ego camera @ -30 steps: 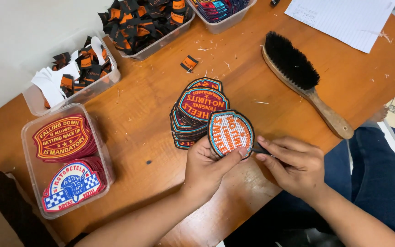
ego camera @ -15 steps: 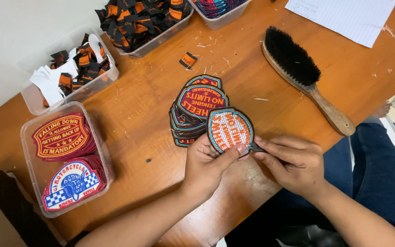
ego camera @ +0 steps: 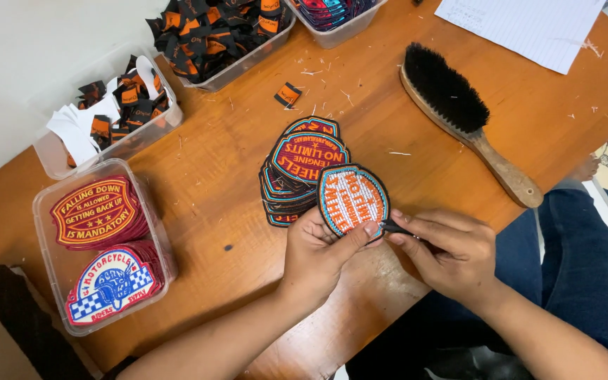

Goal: The person uses small scissors to trim the edges of embroidered patches on a wooden table. They handle several patches, including red and blue designs, and use a brush to clean loose threads from the surface.

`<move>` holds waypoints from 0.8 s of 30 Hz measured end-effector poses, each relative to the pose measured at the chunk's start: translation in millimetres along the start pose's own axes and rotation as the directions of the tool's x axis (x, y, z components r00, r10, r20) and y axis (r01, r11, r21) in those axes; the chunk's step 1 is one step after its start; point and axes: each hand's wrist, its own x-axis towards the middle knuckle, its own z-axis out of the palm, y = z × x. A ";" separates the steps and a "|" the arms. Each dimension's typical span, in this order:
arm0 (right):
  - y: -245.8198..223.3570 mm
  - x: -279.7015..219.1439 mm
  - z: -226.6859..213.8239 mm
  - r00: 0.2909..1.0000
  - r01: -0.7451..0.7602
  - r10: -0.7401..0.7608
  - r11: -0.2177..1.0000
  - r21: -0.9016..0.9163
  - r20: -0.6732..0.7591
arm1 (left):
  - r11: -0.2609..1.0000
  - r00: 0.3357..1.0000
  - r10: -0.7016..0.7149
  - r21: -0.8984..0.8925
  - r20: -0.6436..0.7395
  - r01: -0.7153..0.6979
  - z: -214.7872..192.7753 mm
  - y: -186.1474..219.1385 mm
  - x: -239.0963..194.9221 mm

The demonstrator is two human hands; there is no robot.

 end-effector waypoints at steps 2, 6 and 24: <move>-1.2 0.9 0.0 1.000 -0.002 0.002 1.000 0.001 -0.003 | 1.000 1.000 -0.003 0.004 0.000 0.003 0.3 0.9 -0.3; -1.9 1.0 -0.7 1.000 -0.007 0.007 1.000 -0.005 -0.004 | 1.000 1.000 0.007 0.010 0.001 -0.007 0.3 0.2 -0.3; 3.5 -2.0 -0.2 0.997 -0.069 0.069 0.997 0.033 0.017 | 1.000 1.000 0.012 0.023 -0.001 -0.012 -0.1 -1.0 0.2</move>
